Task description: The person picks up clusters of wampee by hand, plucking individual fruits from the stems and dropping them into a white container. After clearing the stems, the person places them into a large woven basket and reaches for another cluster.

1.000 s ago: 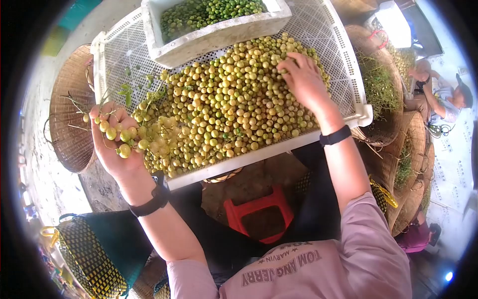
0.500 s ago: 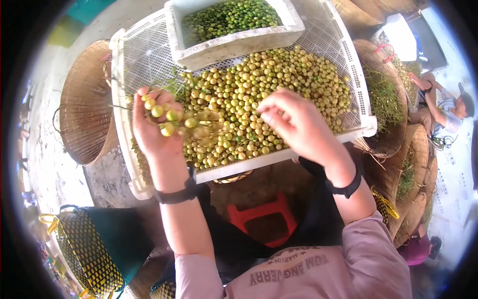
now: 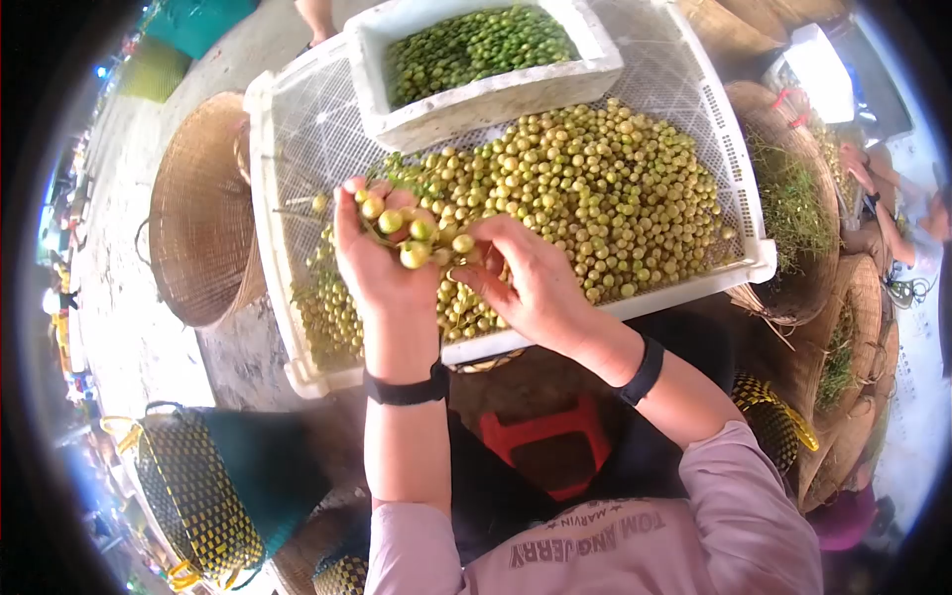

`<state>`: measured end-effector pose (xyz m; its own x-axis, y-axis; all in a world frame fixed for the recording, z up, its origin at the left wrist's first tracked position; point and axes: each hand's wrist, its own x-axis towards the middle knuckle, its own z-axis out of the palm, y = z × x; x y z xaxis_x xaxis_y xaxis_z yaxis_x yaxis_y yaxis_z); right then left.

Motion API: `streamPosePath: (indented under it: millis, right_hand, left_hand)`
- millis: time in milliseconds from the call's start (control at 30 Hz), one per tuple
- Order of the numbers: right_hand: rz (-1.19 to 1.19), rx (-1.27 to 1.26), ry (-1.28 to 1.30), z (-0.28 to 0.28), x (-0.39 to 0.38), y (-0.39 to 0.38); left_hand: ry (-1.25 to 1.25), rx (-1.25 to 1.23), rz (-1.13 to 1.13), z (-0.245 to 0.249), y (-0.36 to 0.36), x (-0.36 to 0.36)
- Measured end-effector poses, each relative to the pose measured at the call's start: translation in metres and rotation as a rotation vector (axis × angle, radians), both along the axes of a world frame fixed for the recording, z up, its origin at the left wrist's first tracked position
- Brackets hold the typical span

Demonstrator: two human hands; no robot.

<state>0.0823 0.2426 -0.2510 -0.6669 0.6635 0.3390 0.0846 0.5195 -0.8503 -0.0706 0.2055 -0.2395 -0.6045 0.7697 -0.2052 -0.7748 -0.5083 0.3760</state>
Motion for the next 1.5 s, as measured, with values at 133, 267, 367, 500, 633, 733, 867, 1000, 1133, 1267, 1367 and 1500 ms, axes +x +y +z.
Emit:
streamPosePath:
  millis: [133, 267, 367, 500, 633, 733, 867, 1000, 1133, 1267, 1367, 1500]
  right_hand:
    - [0.063, -0.198, 0.082, -0.002, 0.004, 0.009]
    - [0.273, -0.606, 0.145, 0.005, 0.012, 0.017]
    - [0.395, -0.792, 0.215, 0.006, 0.022, 0.025]
    - [0.361, -0.927, 0.276, 0.002, 0.035, 0.041]
    - [0.223, -1.110, 0.393, 0.000, 0.051, 0.056]
    - [0.086, -0.904, 0.160, -0.002, 0.053, 0.056]
    - [0.048, -0.382, 0.012, -0.001, 0.044, 0.048]
    - [0.071, -0.252, 0.001, -0.005, 0.035, 0.042]
    - [0.168, -0.446, 0.159, -0.009, 0.032, 0.039]
    - [0.235, -1.068, 0.305, -0.004, 0.038, 0.047]
    - [0.235, -1.287, 0.421, -0.005, 0.035, 0.047]
    - [0.179, -0.707, 0.052, -0.006, 0.031, 0.034]
  left_hand:
    - [0.007, 0.023, -0.073, -0.001, 0.001, -0.002]
    - [-0.021, 0.135, -0.091, -0.004, 0.004, -0.011]
    - [-0.044, 0.147, -0.116, -0.005, 0.003, -0.012]
    - [-0.072, 0.184, -0.111, -0.018, 0.005, -0.024]
    - [-0.073, 0.262, -0.135, -0.015, 0.007, -0.024]
    - [-0.075, 0.340, -0.179, -0.011, 0.012, -0.015]
    - [-0.155, 0.399, -0.231, -0.005, 0.017, 0.001]
    - [-0.178, 0.381, -0.253, -0.001, 0.017, 0.005]
    - [-0.319, 0.463, -0.268, -0.001, 0.015, -0.002]
    - [-0.331, 0.454, -0.198, 0.004, 0.010, -0.011]
    - [-0.317, 0.479, -0.219, 0.001, 0.009, -0.016]
    - [-0.323, 0.503, -0.244, -0.001, 0.011, -0.014]
